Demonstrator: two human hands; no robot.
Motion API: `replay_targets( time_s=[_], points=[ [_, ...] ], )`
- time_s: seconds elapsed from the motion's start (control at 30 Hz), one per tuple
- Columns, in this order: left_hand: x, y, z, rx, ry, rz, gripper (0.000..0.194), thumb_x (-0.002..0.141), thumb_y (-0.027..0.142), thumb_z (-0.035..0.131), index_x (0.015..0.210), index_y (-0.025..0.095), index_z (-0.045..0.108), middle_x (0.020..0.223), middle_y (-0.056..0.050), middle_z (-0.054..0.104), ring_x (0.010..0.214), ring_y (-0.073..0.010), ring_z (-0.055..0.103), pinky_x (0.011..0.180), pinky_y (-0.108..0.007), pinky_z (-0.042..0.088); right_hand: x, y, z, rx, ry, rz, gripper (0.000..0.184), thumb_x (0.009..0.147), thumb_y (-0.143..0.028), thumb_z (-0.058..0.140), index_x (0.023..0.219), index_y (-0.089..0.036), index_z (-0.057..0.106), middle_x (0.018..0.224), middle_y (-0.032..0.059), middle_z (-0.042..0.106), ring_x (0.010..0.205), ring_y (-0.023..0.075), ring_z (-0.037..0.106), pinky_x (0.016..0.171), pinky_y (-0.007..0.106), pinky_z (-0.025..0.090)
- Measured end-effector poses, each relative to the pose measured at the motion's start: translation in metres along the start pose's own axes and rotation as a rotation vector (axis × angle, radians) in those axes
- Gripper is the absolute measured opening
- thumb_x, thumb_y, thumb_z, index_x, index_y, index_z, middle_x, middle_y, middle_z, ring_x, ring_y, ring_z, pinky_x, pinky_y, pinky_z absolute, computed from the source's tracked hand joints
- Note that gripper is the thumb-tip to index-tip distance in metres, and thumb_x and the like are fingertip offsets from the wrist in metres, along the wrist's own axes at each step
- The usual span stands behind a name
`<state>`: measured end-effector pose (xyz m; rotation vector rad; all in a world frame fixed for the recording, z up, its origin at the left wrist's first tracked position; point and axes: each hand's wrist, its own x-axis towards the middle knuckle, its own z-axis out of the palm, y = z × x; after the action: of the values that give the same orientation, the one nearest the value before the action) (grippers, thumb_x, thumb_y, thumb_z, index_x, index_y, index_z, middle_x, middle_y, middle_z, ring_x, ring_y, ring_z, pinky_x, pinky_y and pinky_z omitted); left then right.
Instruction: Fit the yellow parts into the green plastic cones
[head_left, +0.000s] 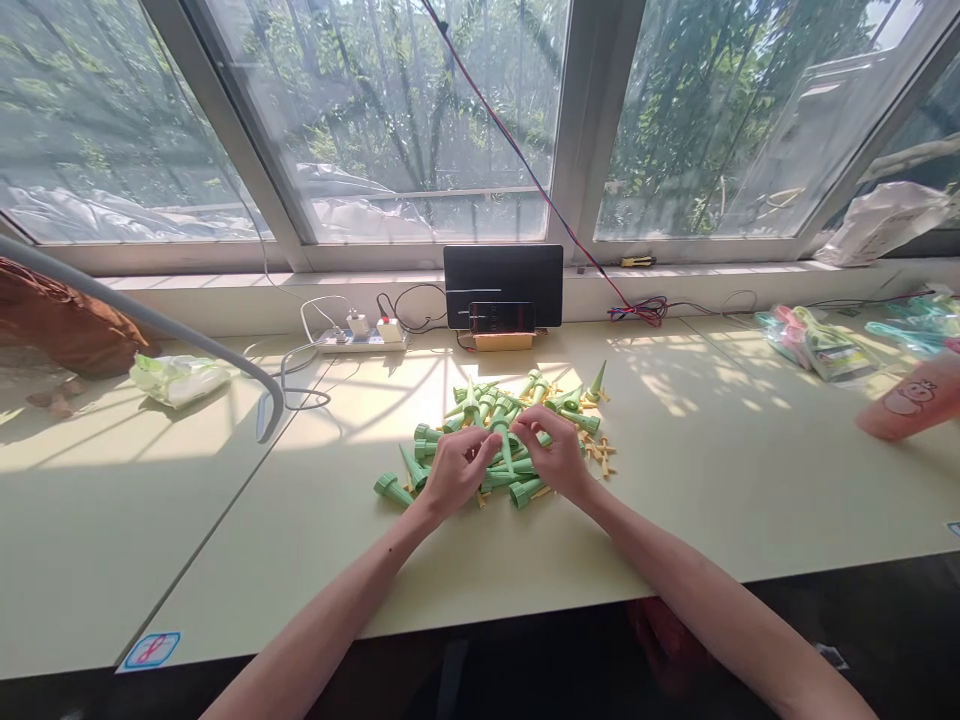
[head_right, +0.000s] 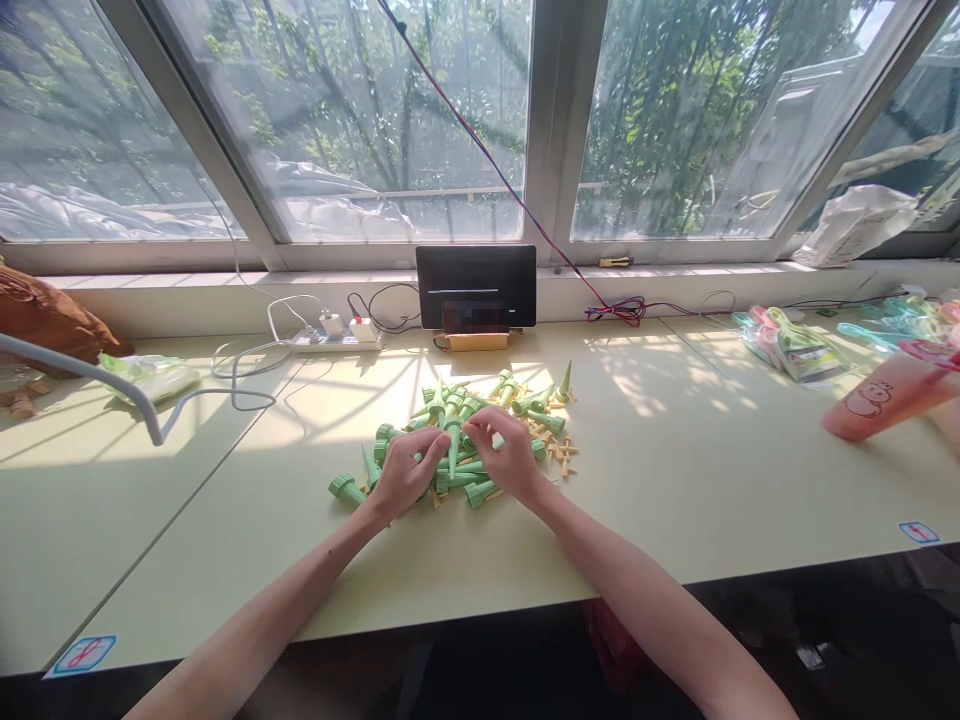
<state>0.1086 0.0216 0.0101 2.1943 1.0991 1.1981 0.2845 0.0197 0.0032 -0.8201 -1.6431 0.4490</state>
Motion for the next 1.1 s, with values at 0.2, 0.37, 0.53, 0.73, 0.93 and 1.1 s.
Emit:
replay_targets(
  time_s=[0.2, 0.37, 0.53, 0.73, 0.93, 1.1],
  points=[
    [-0.002, -0.003, 0.001, 0.032, 0.000, 0.003, 0.031, 0.087, 0.043, 0.061, 0.071, 0.016, 0.054, 0.065, 0.002, 0.046, 0.055, -0.0094, 0.041, 0.051, -0.022, 0.035, 0.000, 0.001, 0.000, 0.027, 0.008, 0.083, 0.016, 0.093, -0.029, 0.055, 0.081, -0.021, 0.060, 0.075, 0.0016, 0.062, 0.070, 0.0150, 0.057, 0.063, 0.028, 0.050],
    [-0.003, -0.006, 0.003, 0.037, 0.041, 0.066, 0.021, 0.084, 0.035, 0.067, 0.088, 0.017, 0.058, 0.081, -0.001, 0.056, 0.058, -0.0086, 0.047, 0.048, -0.021, 0.040, -0.001, 0.002, 0.001, 0.037, -0.004, 0.114, 0.017, 0.093, -0.031, 0.054, 0.081, -0.021, 0.060, 0.075, 0.0019, 0.062, 0.071, 0.0155, 0.058, 0.065, 0.029, 0.052],
    [-0.003, -0.008, 0.004, -0.010, 0.068, 0.132, 0.025, 0.086, 0.031, 0.064, 0.108, 0.018, 0.061, 0.102, -0.007, 0.062, 0.061, -0.0076, 0.051, 0.048, -0.020, 0.044, -0.001, 0.003, 0.001, 0.060, -0.011, 0.145, 0.019, 0.094, -0.033, 0.054, 0.081, -0.021, 0.061, 0.075, 0.0021, 0.062, 0.070, 0.0156, 0.058, 0.068, 0.030, 0.054],
    [-0.002, -0.006, 0.003, 0.013, 0.054, 0.158, 0.028, 0.091, 0.022, 0.057, 0.118, 0.024, 0.062, 0.108, -0.007, 0.060, 0.062, -0.0059, 0.053, 0.052, -0.018, 0.047, -0.001, 0.004, 0.001, 0.079, -0.015, 0.153, 0.020, 0.094, -0.033, 0.054, 0.081, -0.020, 0.061, 0.074, 0.0019, 0.062, 0.070, 0.0150, 0.058, 0.069, 0.030, 0.055],
    [-0.001, 0.000, 0.003, -0.006, 0.062, 0.079, 0.031, 0.090, 0.027, 0.058, 0.120, 0.022, 0.060, 0.109, -0.008, 0.060, 0.062, -0.0070, 0.053, 0.050, -0.019, 0.047, -0.001, 0.002, 0.000, 0.061, 0.046, 0.156, 0.019, 0.094, -0.034, 0.054, 0.082, -0.020, 0.060, 0.074, 0.0009, 0.060, 0.069, 0.0146, 0.057, 0.069, 0.029, 0.054],
    [0.001, 0.003, 0.001, -0.100, 0.097, -0.117, 0.031, 0.093, 0.040, 0.052, 0.081, 0.015, 0.066, 0.072, -0.004, 0.063, 0.061, -0.0117, 0.056, 0.051, -0.021, 0.045, 0.000, 0.003, -0.001, 0.030, 0.096, 0.155, 0.020, 0.094, -0.036, 0.053, 0.082, -0.021, 0.059, 0.074, 0.0006, 0.058, 0.070, 0.0147, 0.056, 0.067, 0.028, 0.054]
  ],
)
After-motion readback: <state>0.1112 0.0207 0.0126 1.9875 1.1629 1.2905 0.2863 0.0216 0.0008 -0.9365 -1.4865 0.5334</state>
